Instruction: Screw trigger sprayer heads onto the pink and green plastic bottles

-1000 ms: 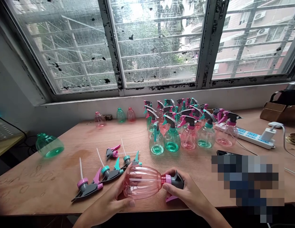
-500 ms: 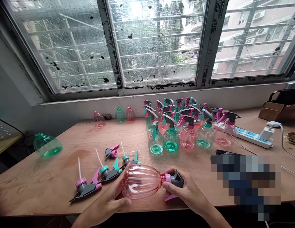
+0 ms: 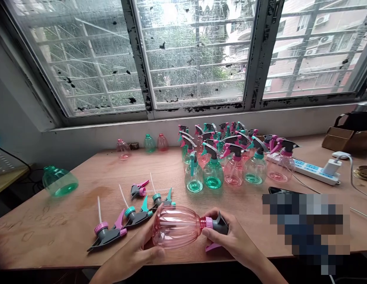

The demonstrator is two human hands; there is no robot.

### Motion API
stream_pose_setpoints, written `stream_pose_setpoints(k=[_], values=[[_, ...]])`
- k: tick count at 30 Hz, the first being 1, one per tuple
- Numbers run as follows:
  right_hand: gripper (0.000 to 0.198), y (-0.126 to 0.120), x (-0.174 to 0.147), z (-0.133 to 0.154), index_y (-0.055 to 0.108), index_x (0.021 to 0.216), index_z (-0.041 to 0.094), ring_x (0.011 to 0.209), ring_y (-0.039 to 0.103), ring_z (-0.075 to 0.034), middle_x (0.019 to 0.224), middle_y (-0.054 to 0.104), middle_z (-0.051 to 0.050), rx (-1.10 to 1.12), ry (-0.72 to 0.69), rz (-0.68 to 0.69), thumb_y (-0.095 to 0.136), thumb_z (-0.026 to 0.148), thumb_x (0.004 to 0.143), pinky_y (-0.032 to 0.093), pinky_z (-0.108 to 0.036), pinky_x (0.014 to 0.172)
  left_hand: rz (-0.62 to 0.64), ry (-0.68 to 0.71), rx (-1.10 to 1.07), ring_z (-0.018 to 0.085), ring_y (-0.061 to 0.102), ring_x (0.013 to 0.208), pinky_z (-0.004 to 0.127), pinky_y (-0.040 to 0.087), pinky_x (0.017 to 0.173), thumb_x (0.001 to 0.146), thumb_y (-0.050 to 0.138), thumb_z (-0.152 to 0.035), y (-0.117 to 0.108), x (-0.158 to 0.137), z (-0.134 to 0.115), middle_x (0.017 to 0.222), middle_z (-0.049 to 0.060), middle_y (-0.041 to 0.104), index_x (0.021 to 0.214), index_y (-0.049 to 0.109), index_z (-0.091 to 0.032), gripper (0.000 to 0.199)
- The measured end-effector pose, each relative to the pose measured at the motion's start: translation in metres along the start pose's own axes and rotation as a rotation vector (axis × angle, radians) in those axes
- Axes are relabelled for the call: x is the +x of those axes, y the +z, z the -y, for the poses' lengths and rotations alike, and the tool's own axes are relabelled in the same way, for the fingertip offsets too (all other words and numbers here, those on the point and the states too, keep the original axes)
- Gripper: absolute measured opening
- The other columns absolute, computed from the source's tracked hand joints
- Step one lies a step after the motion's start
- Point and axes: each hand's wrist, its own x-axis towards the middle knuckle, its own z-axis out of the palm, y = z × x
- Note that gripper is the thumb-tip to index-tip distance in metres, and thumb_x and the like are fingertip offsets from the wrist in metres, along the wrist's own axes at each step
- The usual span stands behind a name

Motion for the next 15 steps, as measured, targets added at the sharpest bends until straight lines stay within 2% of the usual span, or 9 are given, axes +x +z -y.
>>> stream_pose_setpoints(k=[2, 4, 8, 11, 13, 15], values=[[0.035, -0.0002, 0.0001, 0.0, 0.071, 0.093, 0.017, 0.059, 0.063, -0.017, 0.067, 0.069, 0.002, 0.004, -0.003, -0.01, 0.082, 0.049, 0.083, 0.053, -0.029, 0.058, 0.0, 0.009, 0.025, 0.033, 0.013, 0.161, 0.05, 0.013, 0.131, 0.089, 0.079, -0.042, -0.0005, -0.0004, 0.0004, 0.177, 0.004, 0.009, 0.165, 0.007, -0.035, 0.104], [0.035, -0.0004, 0.0003, -0.0002, 0.071, 0.093, 0.017, 0.058, 0.063, -0.017, 0.066, 0.069, 0.001, 0.012, -0.006, -0.018, 0.082, 0.049, 0.083, 0.052, -0.029, 0.056, 0.013, 0.044, 0.011, 0.033, 0.018, 0.16, 0.05, 0.019, 0.129, 0.092, 0.077, -0.037, 0.0, 0.0001, 0.0, 0.176, 0.004, 0.012, 0.164, 0.002, -0.039, 0.104], [0.034, -0.0005, 0.0005, -0.0007, 0.07, 0.092, 0.017, 0.058, 0.062, -0.016, 0.065, 0.07, 0.001, 0.024, -0.002, -0.011, 0.082, 0.047, 0.084, 0.052, -0.028, 0.057, 0.031, 0.08, -0.063, 0.031, 0.005, 0.162, 0.048, 0.018, 0.13, 0.094, 0.075, -0.035, 0.0023, 0.0028, -0.0002, 0.175, 0.004, 0.018, 0.164, -0.004, -0.039, 0.105], [0.033, -0.0002, 0.0002, -0.0007, 0.071, 0.093, 0.016, 0.061, 0.061, -0.015, 0.067, 0.069, 0.002, 0.025, -0.008, 0.002, 0.083, 0.046, 0.084, 0.051, -0.027, 0.059, 0.023, 0.049, -0.116, 0.033, 0.007, 0.161, 0.049, 0.017, 0.13, 0.086, 0.085, -0.034, 0.0028, 0.0032, 0.0008, 0.175, 0.006, 0.017, 0.165, 0.001, -0.037, 0.115], [0.033, -0.0003, 0.0, -0.0006, 0.071, 0.094, 0.016, 0.062, 0.06, -0.015, 0.069, 0.068, 0.002, 0.022, -0.015, 0.01, 0.083, 0.045, 0.084, 0.05, -0.027, 0.059, 0.028, 0.042, -0.126, 0.033, 0.013, 0.161, 0.048, 0.016, 0.131, 0.085, 0.085, -0.036, 0.0025, 0.0024, 0.0008, 0.176, 0.005, 0.015, 0.165, 0.009, -0.037, 0.111], [0.033, -0.0006, 0.0, -0.0006, 0.071, 0.094, 0.016, 0.062, 0.06, -0.015, 0.069, 0.068, 0.002, 0.018, -0.015, 0.015, 0.083, 0.045, 0.084, 0.05, -0.026, 0.06, 0.025, 0.044, -0.112, 0.033, 0.023, 0.158, 0.047, 0.022, 0.129, 0.087, 0.083, -0.038, 0.0022, 0.0017, -0.0004, 0.176, 0.004, 0.014, 0.164, 0.015, -0.038, 0.103]])
